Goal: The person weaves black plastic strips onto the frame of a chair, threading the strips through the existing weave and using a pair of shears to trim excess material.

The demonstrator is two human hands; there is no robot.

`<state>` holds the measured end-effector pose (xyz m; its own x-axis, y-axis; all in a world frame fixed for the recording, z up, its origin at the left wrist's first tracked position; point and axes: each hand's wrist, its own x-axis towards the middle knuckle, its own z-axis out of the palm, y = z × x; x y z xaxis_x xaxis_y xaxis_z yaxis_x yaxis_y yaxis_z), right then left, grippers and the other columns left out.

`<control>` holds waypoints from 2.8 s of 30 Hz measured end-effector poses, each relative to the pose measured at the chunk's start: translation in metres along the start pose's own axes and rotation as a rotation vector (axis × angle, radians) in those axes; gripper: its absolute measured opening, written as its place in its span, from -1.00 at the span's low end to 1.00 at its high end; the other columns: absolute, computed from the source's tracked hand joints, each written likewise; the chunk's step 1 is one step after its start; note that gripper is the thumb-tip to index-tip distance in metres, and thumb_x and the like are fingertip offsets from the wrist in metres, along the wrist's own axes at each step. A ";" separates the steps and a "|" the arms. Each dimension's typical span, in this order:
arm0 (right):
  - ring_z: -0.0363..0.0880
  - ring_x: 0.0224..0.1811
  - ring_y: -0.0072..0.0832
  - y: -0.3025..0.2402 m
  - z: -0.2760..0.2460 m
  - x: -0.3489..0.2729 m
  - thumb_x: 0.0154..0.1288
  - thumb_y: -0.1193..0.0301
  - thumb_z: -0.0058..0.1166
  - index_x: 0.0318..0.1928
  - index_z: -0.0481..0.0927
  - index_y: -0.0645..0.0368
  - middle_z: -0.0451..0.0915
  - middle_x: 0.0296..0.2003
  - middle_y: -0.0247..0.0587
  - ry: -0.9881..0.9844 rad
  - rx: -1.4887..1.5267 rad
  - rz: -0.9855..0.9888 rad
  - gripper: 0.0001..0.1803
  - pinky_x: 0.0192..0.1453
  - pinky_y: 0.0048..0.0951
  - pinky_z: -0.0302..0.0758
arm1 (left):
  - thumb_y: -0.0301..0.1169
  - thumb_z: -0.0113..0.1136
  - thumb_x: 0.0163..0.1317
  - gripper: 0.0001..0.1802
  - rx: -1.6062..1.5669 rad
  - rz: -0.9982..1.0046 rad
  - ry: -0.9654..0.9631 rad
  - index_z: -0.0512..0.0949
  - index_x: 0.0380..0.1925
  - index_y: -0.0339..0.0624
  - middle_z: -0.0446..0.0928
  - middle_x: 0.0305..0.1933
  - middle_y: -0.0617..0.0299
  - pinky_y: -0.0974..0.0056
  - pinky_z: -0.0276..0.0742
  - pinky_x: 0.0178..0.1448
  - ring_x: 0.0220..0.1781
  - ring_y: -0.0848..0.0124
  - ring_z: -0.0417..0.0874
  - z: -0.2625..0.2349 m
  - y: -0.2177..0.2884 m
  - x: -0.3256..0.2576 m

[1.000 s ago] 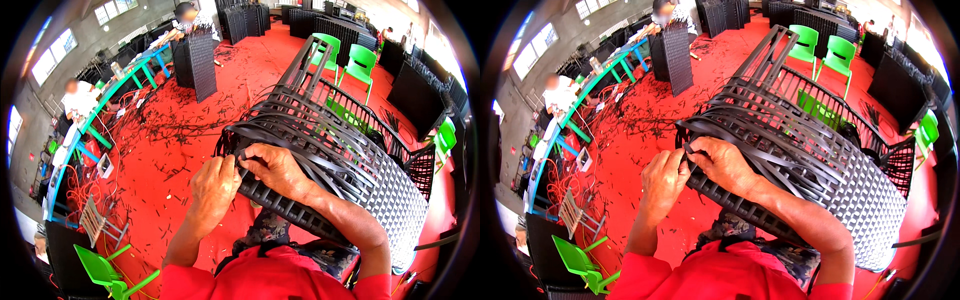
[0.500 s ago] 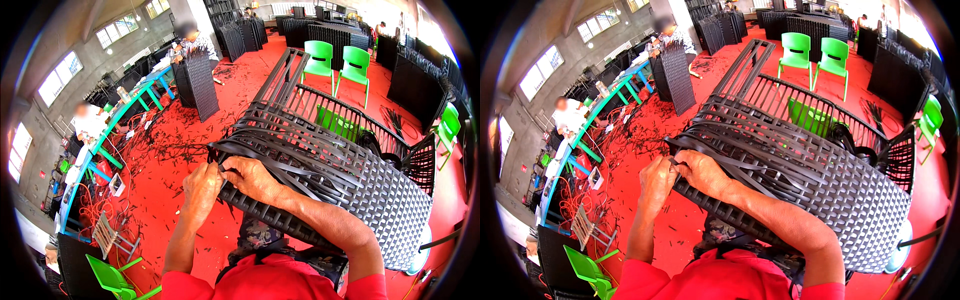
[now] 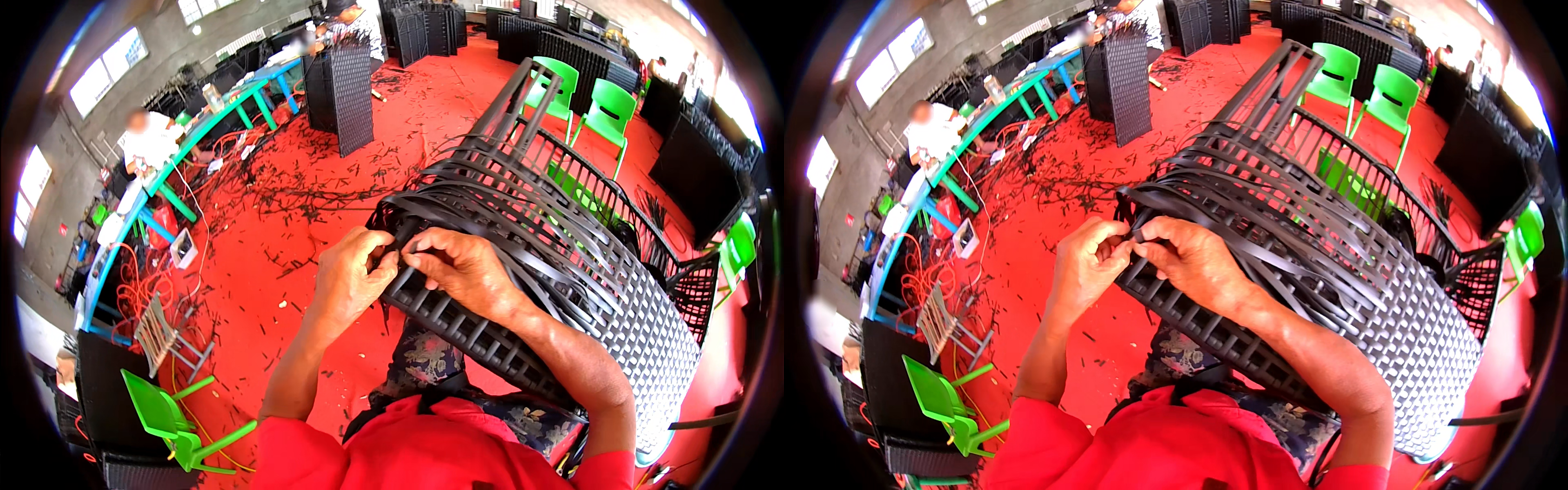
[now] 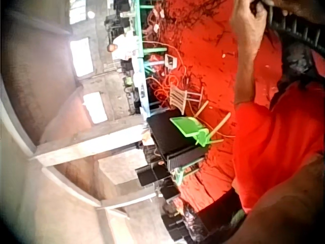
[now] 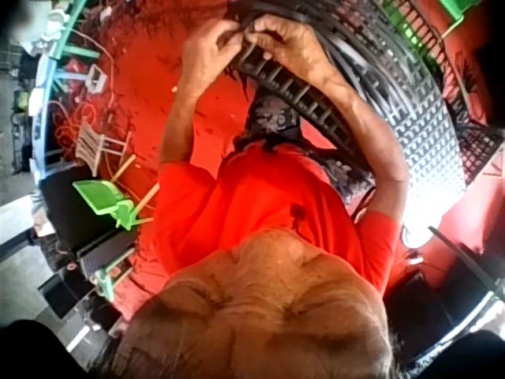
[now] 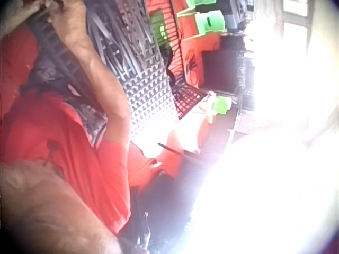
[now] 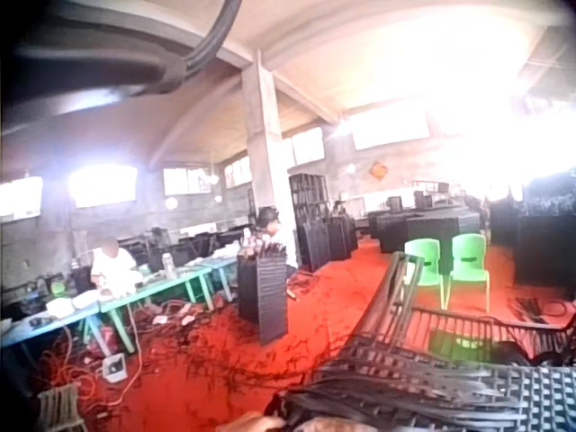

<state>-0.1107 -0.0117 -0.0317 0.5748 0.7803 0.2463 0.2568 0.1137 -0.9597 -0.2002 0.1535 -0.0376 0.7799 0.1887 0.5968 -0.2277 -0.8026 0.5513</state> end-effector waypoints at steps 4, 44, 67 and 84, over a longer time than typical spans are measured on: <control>0.43 -0.53 -0.74 -0.013 -0.004 0.001 0.38 0.46 0.08 -0.12 0.58 0.22 0.53 -0.37 -0.45 -0.022 -0.019 0.113 -0.86 -0.46 -0.64 0.41 | -0.49 0.21 0.26 -0.79 -0.461 -0.276 -0.171 0.60 -0.12 -0.33 0.54 -0.26 0.28 0.45 0.44 -0.24 -0.29 0.59 0.52 -0.014 -0.023 -0.011; 0.53 -0.49 -0.65 -0.040 -0.003 0.008 0.34 0.57 0.08 -0.15 0.59 0.29 0.56 -0.20 -0.13 -0.181 -0.303 0.296 -0.89 -0.41 -0.63 0.50 | -0.19 0.42 0.12 -0.65 -1.430 -0.668 -0.861 0.43 -0.57 -0.08 0.34 -0.66 0.50 0.53 0.11 -0.68 -0.76 0.71 0.28 0.019 -0.085 0.005; 0.54 -0.47 -0.63 -0.041 -0.002 0.017 0.34 0.57 0.07 -0.11 0.57 0.27 0.54 -0.21 -0.12 -0.246 -0.386 0.281 -0.86 -0.43 -0.60 0.52 | -0.41 0.30 0.20 -0.84 -1.093 -0.356 -0.644 0.62 -0.30 -0.29 0.53 -0.46 0.36 0.48 0.35 -0.49 -0.51 0.67 0.49 0.010 -0.080 0.025; 0.55 -0.39 -0.44 -0.035 -0.003 0.014 0.29 0.58 0.13 -0.10 0.57 0.22 0.54 -0.26 -0.16 -0.263 -0.403 0.223 -0.82 -0.33 -0.46 0.49 | -0.43 0.21 0.18 -0.79 -1.033 -0.422 -0.697 0.58 -0.25 -0.38 0.54 -0.49 0.32 0.47 0.42 -0.49 -0.52 0.64 0.53 0.003 -0.066 0.041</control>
<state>-0.1091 -0.0066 0.0056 0.4484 0.8924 -0.0500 0.4584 -0.2776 -0.8443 -0.1516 0.2126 -0.0517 0.9648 -0.2625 0.0170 0.0108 0.1041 0.9945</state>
